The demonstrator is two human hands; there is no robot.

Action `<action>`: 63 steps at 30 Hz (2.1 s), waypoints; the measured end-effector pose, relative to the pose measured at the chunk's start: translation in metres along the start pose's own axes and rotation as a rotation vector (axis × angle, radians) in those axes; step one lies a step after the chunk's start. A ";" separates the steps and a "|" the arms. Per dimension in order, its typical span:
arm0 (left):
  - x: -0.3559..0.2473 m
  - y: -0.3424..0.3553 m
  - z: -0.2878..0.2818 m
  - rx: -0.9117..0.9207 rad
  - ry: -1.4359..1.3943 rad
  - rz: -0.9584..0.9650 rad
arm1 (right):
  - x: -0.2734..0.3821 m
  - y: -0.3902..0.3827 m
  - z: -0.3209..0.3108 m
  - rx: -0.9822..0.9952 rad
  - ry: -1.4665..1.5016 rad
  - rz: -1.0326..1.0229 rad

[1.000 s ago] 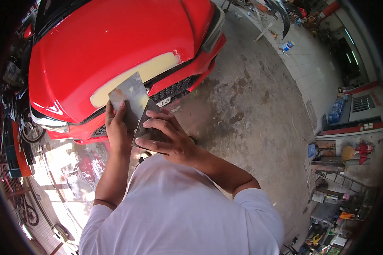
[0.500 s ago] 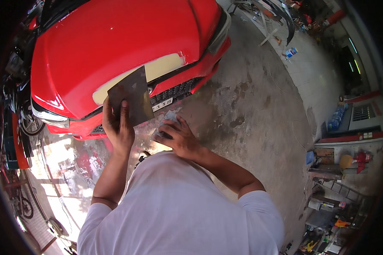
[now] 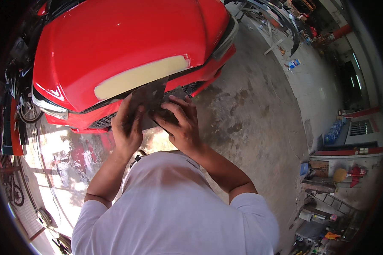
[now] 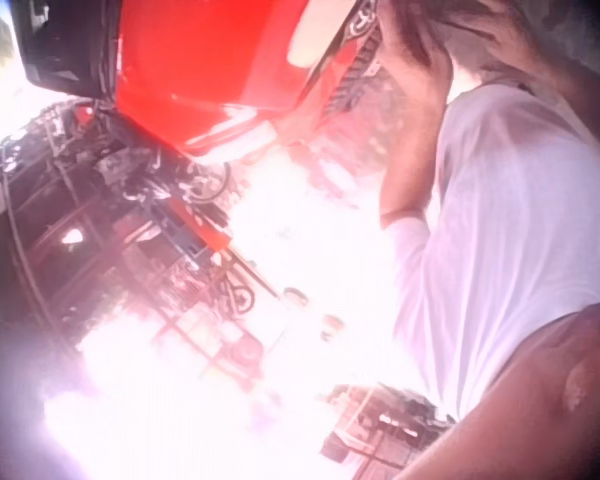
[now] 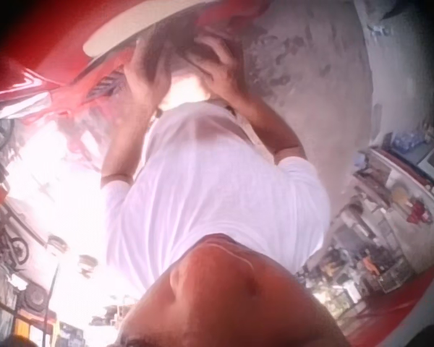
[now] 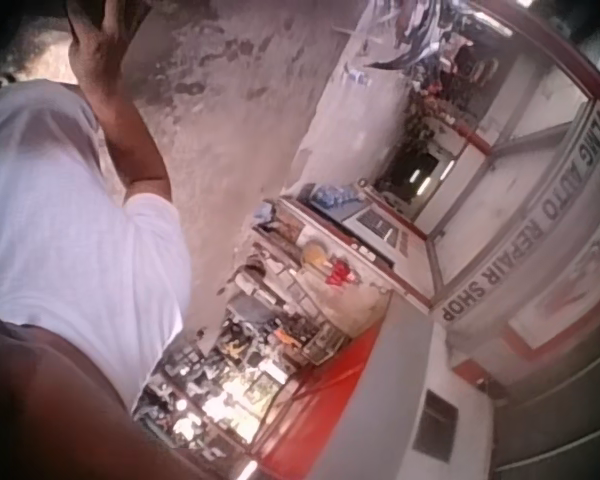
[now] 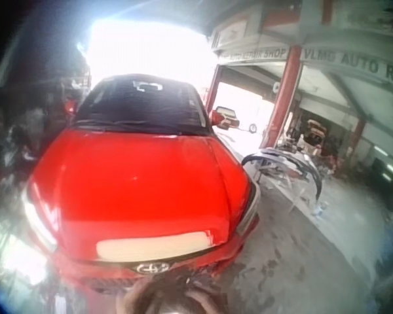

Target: The person applies a beige body filler to a red car hood using a metal spreader, smoothing it over a taped-off area. They then mix additional filler on the spreader and apply it to a detached grey bumper before returning to the hood to continue smoothing the filler.

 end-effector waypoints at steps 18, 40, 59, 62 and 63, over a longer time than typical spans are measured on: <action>0.026 -0.025 0.000 -0.171 -0.281 -0.260 | -0.035 0.014 -0.032 0.121 -0.172 -0.040; 0.026 -0.026 0.007 -0.310 -0.536 -0.205 | -0.048 -0.021 -0.011 0.166 -0.185 -0.074; 0.000 -0.019 0.014 -0.155 0.046 0.032 | 0.002 -0.009 -0.008 0.102 -0.122 -0.013; 0.007 -0.009 -0.002 -0.283 -0.266 -0.065 | 0.001 -0.024 0.009 0.208 -0.086 -0.046; -0.001 -0.003 -0.011 -0.329 -0.318 -0.091 | -0.001 -0.027 0.011 0.268 -0.066 -0.072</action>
Point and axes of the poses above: each hand's wrist, its own y-axis towards the middle knuckle, its own z-axis out of the palm, x = y × z, the point moved 2 cm from there along y, towards the middle knuckle, and after that the axes turned 11 degrees about x, right-handed, at the moved point
